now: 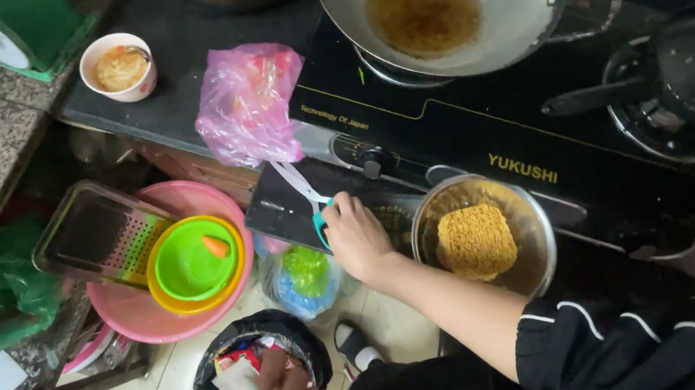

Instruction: Preparing instant noodles by opening the packet, placing the noodles in a bowl, and adding seasoning

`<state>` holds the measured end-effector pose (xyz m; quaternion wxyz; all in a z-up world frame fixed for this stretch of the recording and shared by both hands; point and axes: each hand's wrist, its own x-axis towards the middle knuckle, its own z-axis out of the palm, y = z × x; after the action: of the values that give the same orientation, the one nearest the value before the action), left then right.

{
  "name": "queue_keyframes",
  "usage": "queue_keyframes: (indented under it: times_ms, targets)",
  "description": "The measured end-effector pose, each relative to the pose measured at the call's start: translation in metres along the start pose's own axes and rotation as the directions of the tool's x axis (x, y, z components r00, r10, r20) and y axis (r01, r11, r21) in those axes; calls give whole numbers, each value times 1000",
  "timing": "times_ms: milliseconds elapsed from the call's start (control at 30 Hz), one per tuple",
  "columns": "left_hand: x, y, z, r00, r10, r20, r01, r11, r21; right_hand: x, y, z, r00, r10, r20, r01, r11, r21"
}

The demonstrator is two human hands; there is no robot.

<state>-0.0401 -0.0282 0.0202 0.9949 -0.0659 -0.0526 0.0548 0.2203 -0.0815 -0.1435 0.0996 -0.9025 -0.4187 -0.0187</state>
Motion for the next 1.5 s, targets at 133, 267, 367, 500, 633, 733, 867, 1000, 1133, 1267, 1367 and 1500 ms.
queue_keyframes:
  times_ms: [133, 267, 367, 500, 633, 733, 867, 1000, 1133, 1267, 1367, 1500]
  targets:
    - [-10, 18, -32, 993, 54, -109, -48, 997, 52, -4, 0, 30, 994, 104, -27, -107, 984, -145]
    - [-6, 31, -60, 958, 152, -242, -166, 985, -38, 1, 9, 18, 983, 71, 169, -58, 995, -79]
    - [-7, 44, -81, 845, 305, -439, -274, 952, 134, 12, 16, 24, 996, 84, 36, -79, 991, -111]
    - [-1, 57, -86, 505, 431, -748, -311, 899, 308, 20, 18, -14, 894, 207, 396, -309, 927, 213]
    - [-8, 70, -95, 418, 503, -757, -381, 853, 357, 4, 9, -42, 865, 200, 461, -392, 843, 368]
    - [-25, 81, -114, 375, 567, -734, -419, 810, 411, -40, -35, -96, 839, 71, 539, -463, 613, 640]
    - [-46, 87, -119, 351, 564, -747, -487, 792, 369, -70, -102, -200, 587, -82, 806, -644, 556, 525]
    - [-71, 85, -136, 327, 594, -735, -539, 756, 371, -93, -121, -189, 548, -292, 784, -447, 691, 569]
    - [-105, 81, -180, 360, 630, -689, -484, 757, 439, -93, -139, -176, 524, -348, 777, -227, 823, 521]
    - [-130, 70, -187, 322, 653, -685, -454, 742, 494, -100, -155, -167, 506, -372, 778, -213, 820, 531]
    - [-152, 67, -194, 242, 655, -716, -485, 721, 495, -106, -161, -153, 490, -395, 777, -189, 822, 537]
    - [-170, 57, -189, 178, 679, -712, -552, 668, 499, -119, -163, -112, 506, -465, 727, -128, 793, 596]
